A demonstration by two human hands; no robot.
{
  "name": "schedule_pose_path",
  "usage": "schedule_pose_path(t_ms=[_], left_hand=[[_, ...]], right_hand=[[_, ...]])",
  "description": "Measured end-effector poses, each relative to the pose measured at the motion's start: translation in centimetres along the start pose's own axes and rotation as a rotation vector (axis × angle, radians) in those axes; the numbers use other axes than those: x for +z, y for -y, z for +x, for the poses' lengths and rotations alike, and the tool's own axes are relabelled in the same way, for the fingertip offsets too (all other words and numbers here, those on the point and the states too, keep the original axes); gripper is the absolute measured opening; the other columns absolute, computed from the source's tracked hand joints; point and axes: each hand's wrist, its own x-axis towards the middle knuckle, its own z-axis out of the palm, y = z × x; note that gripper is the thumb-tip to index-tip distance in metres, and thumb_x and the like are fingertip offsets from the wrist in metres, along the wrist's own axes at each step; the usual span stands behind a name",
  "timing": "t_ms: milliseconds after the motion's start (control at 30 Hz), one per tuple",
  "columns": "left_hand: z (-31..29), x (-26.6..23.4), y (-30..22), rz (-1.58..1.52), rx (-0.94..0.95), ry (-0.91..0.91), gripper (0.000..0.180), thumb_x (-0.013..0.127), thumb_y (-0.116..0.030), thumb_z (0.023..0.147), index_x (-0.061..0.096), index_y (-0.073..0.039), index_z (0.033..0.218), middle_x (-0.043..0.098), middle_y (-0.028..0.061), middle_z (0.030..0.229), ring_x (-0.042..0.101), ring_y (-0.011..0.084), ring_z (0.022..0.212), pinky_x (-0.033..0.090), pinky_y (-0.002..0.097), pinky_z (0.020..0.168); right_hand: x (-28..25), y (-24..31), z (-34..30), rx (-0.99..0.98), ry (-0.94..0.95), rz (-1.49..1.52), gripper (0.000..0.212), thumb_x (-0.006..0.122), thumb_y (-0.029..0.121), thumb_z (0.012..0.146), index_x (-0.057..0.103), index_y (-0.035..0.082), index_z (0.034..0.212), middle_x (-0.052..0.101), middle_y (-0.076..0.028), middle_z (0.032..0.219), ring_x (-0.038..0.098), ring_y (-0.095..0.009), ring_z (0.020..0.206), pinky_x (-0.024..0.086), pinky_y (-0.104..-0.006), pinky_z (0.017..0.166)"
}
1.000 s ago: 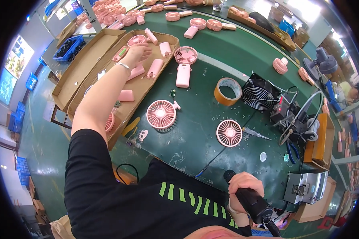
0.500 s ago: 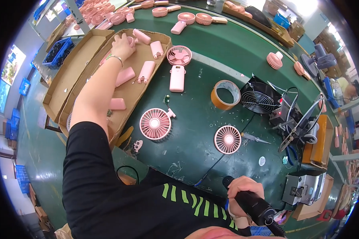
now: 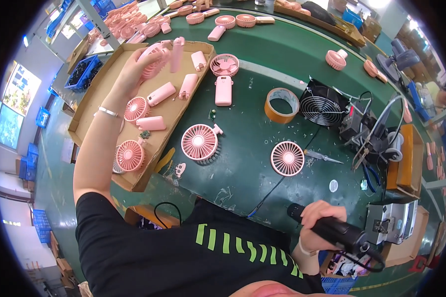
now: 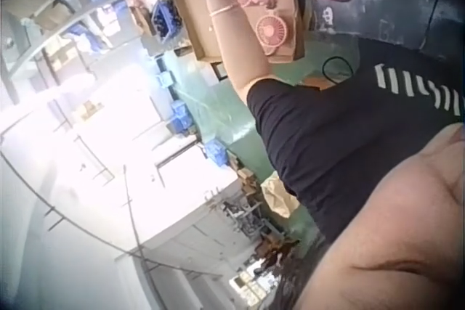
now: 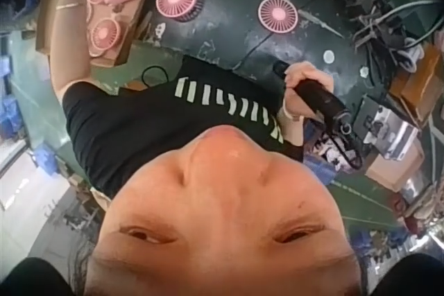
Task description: The person assembles portable handheld fans by driving screws with an electric screwdriver, connecting and placing circuit boards and batteries into the plastic fan casings, and snapping the components together by hand.
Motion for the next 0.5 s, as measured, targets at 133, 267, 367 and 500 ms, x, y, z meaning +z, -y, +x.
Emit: schedule_pose_path(t_ms=[133, 267, 367, 500], left_hand=[[-6.8, 4.1, -3.2, -0.419, -0.168, 0.326, 0.053, 0.062, -0.032, 0.092, 0.048, -0.002, 0.133, 0.059, 0.0073, 0.121, 0.061, 0.0172, 0.106, 0.051, 0.0343, 0.091], [-13.5, 8.8, -4.8, -0.556, -0.224, 0.495, 0.056, 0.063, -0.026, 0.089, 0.046, 0.002, 0.134, 0.058, 0.0101, 0.124, 0.058, 0.0181, 0.112, 0.044, 0.0327, 0.099], [-16.5, 12.0, -4.9, -0.409, -0.181, 0.569, 0.062, 0.072, -0.024, 0.08, 0.047, 0.001, 0.131, 0.059, 0.0065, 0.115, 0.057, 0.0129, 0.105, 0.045, 0.0269, 0.091], [-19.4, 15.9, -3.9, -0.343, -0.046, 0.686, 0.072, 0.081, -0.01, 0.071, 0.043, 0.0, 0.13, 0.055, 0.0086, 0.119, 0.055, 0.0131, 0.107, 0.045, 0.0288, 0.094]], right_hand=[[-2.2, 0.0, -0.4, -0.019, -0.109, -0.07, 0.094, 0.034, 0.088, 0.076, 0.051, 0.0, 0.106, 0.057, -0.011, 0.073, 0.055, -0.021, 0.066, 0.047, -0.0341, 0.064], [-6.8, 2.2, -2.6, 0.276, -0.08, -0.546, 0.063, 0.07, 0.054, 0.079, 0.053, 0.0, 0.107, 0.055, -0.009, 0.088, 0.055, -0.018, 0.083, 0.044, -0.0294, 0.078], [-9.7, 2.5, -4.5, 0.294, -0.307, -0.519, 0.052, 0.071, 0.047, 0.082, 0.056, 0.0, 0.101, 0.055, -0.003, 0.081, 0.051, -0.009, 0.067, 0.04, -0.0212, 0.059], [-10.3, 3.0, -3.2, 0.332, -0.824, -0.301, 0.036, 0.05, 0.038, 0.099, 0.058, 0.003, 0.097, 0.054, -0.002, 0.074, 0.049, -0.01, 0.062, 0.04, -0.0234, 0.058]])
